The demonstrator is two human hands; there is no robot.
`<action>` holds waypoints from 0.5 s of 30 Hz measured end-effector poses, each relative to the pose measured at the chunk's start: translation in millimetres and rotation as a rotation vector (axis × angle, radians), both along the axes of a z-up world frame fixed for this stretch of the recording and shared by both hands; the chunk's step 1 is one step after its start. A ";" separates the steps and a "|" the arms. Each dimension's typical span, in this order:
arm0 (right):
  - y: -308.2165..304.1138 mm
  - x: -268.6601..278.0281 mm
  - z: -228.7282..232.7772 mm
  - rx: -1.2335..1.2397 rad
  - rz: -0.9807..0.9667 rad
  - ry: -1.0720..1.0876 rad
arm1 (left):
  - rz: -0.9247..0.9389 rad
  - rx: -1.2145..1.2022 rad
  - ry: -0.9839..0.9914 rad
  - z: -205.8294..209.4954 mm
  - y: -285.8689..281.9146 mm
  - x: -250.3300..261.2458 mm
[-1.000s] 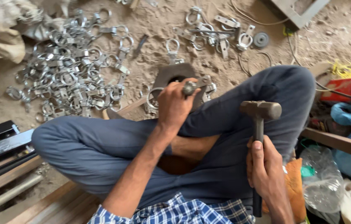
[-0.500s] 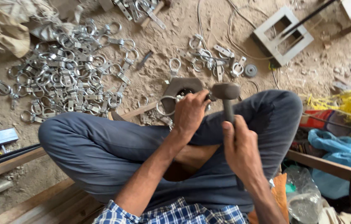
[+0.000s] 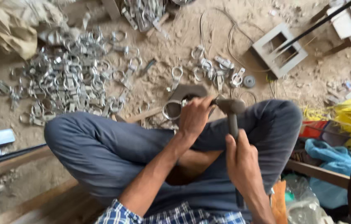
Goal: The person sits on the floor and assembles metal hardware components. They place a metal piece on a circular anvil, use a hammer to strike it, and then attach a metal ring to the piece. The person repeats this process with multiple components, handling them one at a time.
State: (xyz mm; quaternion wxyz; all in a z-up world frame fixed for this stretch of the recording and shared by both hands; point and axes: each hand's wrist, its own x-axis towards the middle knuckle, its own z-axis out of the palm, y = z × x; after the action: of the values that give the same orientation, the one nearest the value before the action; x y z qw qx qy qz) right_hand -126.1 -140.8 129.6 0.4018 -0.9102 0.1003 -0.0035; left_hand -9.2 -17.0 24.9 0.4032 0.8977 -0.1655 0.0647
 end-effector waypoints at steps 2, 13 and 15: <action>-3.0 -13.6 11.3 0.182 -0.038 0.050 | 0.010 0.011 0.077 -1.7 6.5 -5.6; -65.4 -68.0 -15.3 0.598 -0.347 0.218 | 0.137 -0.096 -0.018 -9.5 31.7 -3.0; -71.9 -71.7 -28.1 0.637 -0.374 0.270 | 0.140 -0.075 -0.056 -2.3 38.8 -3.0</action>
State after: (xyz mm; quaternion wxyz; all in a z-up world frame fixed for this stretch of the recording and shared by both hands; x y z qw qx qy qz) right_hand -197.8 -212.7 101.5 0.6399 -0.6982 0.3122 0.0743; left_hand -12.2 21.8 22.6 0.4264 0.8891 -0.1110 0.1240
